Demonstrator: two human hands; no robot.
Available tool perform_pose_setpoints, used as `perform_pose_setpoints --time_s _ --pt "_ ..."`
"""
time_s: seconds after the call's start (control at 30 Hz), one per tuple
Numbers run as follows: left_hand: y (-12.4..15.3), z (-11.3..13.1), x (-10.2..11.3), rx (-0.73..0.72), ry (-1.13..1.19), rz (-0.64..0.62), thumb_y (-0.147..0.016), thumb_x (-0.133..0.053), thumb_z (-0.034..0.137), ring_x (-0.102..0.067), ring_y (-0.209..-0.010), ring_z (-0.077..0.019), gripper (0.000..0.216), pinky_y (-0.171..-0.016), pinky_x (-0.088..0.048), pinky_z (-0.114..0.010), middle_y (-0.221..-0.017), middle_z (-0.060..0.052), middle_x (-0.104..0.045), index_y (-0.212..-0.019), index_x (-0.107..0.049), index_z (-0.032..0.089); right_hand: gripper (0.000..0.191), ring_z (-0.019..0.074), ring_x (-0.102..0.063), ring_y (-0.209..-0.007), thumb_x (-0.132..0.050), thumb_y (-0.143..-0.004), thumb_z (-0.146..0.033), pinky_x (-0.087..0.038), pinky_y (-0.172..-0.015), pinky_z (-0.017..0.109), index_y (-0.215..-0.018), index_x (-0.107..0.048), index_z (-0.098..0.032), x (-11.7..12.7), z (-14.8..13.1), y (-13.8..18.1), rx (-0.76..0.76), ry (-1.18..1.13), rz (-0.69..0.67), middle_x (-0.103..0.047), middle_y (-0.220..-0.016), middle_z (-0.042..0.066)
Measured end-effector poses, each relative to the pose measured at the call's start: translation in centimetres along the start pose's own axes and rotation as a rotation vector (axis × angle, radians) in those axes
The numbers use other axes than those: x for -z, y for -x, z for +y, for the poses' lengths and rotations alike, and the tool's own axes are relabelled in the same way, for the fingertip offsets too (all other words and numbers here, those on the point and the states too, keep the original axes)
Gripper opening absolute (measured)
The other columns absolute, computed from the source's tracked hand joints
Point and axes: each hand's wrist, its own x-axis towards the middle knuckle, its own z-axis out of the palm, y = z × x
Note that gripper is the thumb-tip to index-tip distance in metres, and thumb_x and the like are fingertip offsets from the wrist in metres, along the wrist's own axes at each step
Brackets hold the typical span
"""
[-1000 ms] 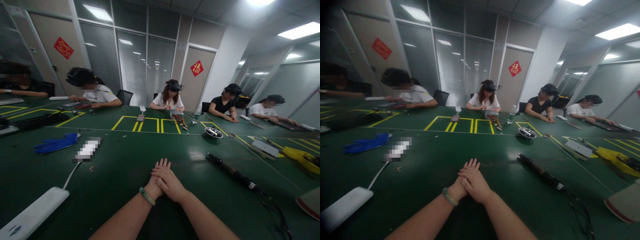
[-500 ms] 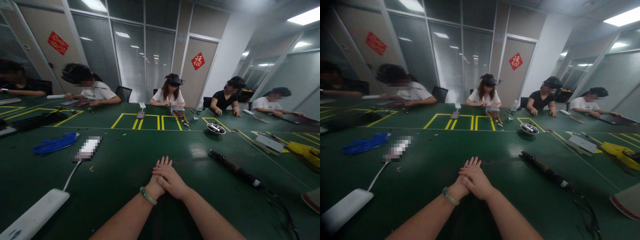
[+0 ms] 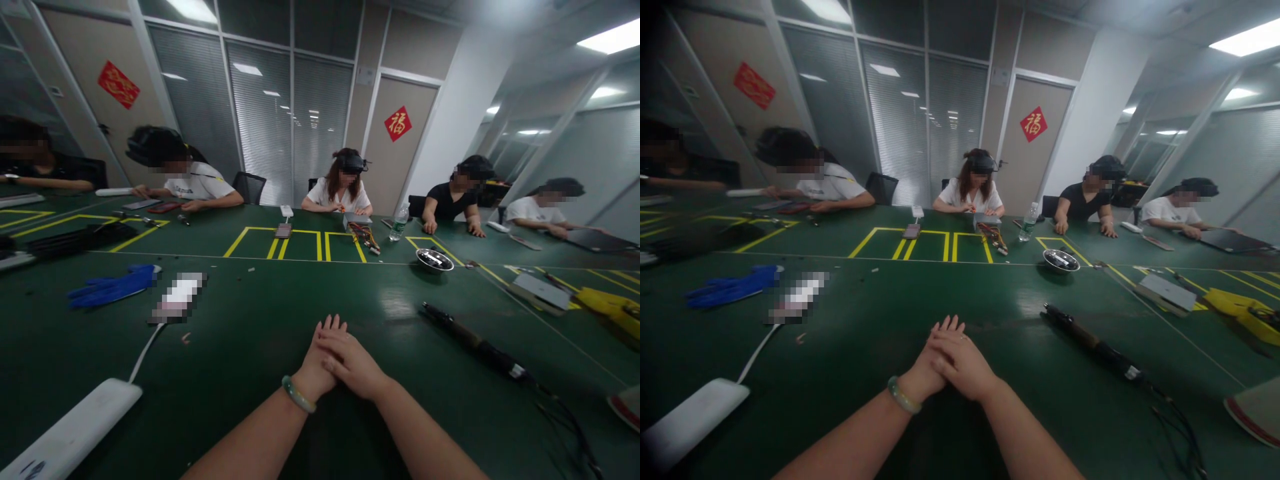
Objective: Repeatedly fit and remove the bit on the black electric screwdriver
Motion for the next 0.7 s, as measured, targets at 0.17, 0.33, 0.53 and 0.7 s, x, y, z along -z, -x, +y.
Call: perform_pose_setpoints --time_s 0.17,0.33,0.53,0.7 --pt "0.3 -0.2 2.1 0.042 0.135 0.026 -0.098 -0.025 0.052 -0.013 -0.146 -0.0283 0.061 -0.117 -0.018 -0.051 -0.157 -0.009 -0.022 -0.149 -0.029 0.018 0.048 0.0274 -0.032 -0.138 -0.040 -0.094 -0.046 -0.030 -0.110 0.048 -0.135 -0.053 -0.022 6.8 6.5 4.5 -0.435 0.373 0.585 -0.035 -0.151 0.011" --pt "0.1 -0.1 2.3 0.057 0.167 -0.027 -0.097 -0.021 0.057 -0.012 -0.146 -0.0279 0.065 -0.118 -0.017 -0.051 -0.158 -0.008 -0.020 -0.149 -0.030 0.020 0.050 0.0334 -0.034 -0.136 -0.032 -0.095 -0.046 -0.030 -0.107 0.051 -0.126 -0.062 -0.020 13.7 14.0 16.1 -0.965 0.831 0.987 -0.045 -0.144 0.013" --pt "0.0 -0.2 2.3 0.053 0.181 -0.042 -0.097 -0.023 0.057 -0.010 -0.146 -0.0286 0.065 -0.118 -0.016 -0.052 -0.158 -0.008 -0.018 -0.150 -0.029 0.019 0.070 0.0443 -0.062 -0.094 -0.025 -0.088 -0.063 -0.048 -0.067 0.054 -0.103 -0.074 -0.014 17.1 18.7 25.5 -1.440 0.637 0.649 -0.067 -0.101 0.027" --pt "0.2 0.1 2.9 0.063 0.203 -0.062 -0.097 -0.025 0.057 -0.010 -0.146 -0.0280 0.064 -0.119 -0.016 -0.052 -0.158 -0.007 -0.018 -0.149 -0.029 0.020 0.069 0.0374 -0.061 -0.101 -0.020 -0.089 -0.064 -0.049 -0.073 0.047 -0.103 -0.073 -0.022 16.8 18.5 23.0 -1.312 0.721 0.512 -0.064 -0.116 0.017"
